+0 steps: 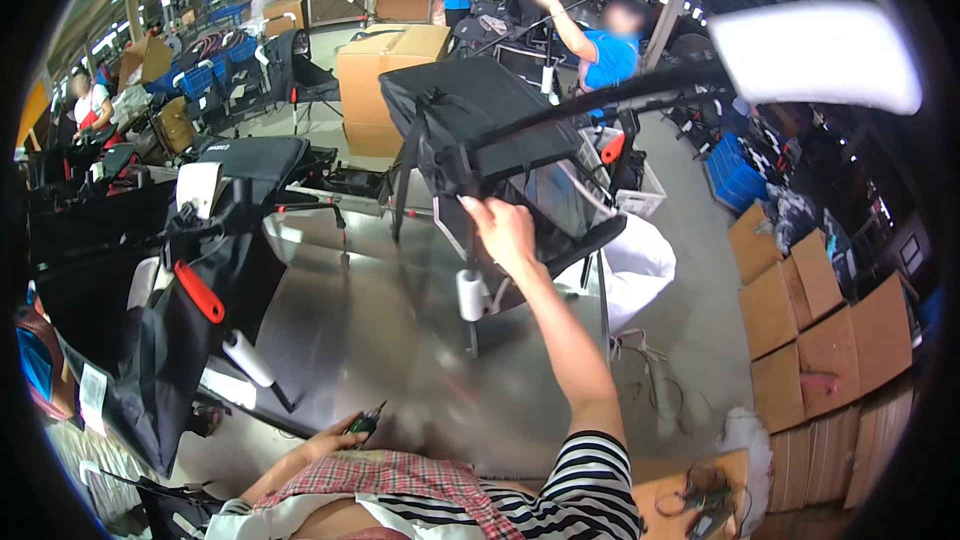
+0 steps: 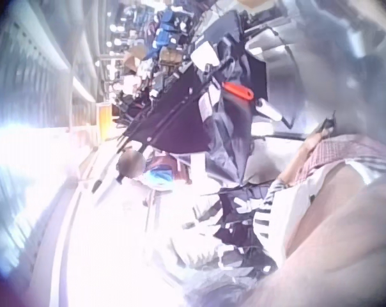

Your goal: The person uses a cordless drill to attach black plastic fasteners to a black fabric stroller seat. They repeatedly pick fasteners from a nearby table, position them on the seat, and drive them in with the drill. The person rotates the seat to access different attachment points and continues the process throughout the clip.

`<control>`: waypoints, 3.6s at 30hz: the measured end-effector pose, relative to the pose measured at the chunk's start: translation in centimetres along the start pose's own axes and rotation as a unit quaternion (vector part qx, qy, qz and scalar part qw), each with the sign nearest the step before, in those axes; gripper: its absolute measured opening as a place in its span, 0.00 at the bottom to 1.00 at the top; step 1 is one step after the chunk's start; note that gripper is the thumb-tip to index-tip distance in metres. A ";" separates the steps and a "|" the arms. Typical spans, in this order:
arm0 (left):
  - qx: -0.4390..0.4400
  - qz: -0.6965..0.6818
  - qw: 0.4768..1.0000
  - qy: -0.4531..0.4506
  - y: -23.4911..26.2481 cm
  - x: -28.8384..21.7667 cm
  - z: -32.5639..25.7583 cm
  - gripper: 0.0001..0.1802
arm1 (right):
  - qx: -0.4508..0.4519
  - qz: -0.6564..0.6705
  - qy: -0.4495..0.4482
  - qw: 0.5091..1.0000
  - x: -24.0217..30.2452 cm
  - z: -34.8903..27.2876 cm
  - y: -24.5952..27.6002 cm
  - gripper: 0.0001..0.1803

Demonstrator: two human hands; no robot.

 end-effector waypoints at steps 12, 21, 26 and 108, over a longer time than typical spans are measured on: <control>0.127 0.187 0.972 -0.068 0.9 7.4 -8.3 0.52 | 0.049 -0.194 0.092 0.975 14.8 -24.9 -0.7 0.17; 0.212 0.244 0.946 -0.013 -5.5 3.6 -10.2 0.49 | 0.192 -0.224 0.018 0.955 24.0 -29.4 -3.7 0.19; 0.231 0.301 0.925 -0.029 -8.6 2.6 -7.7 0.45 | -0.153 0.001 0.274 0.949 31.3 -31.8 5.1 0.17; 0.588 -0.290 0.742 -0.140 -1.3 -6.6 -20.6 0.72 | 0.245 0.402 0.015 0.882 26.5 -16.0 4.3 0.06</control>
Point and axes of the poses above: each hand's wrist, its own z-axis towards the middle knuckle, its own y-axis out of the back of the hand, x = y × z, the point moved 1 cm from there along z, towards the middle knuckle, and after that the axes turned 12 degrees about y, right-handed, at the moved point
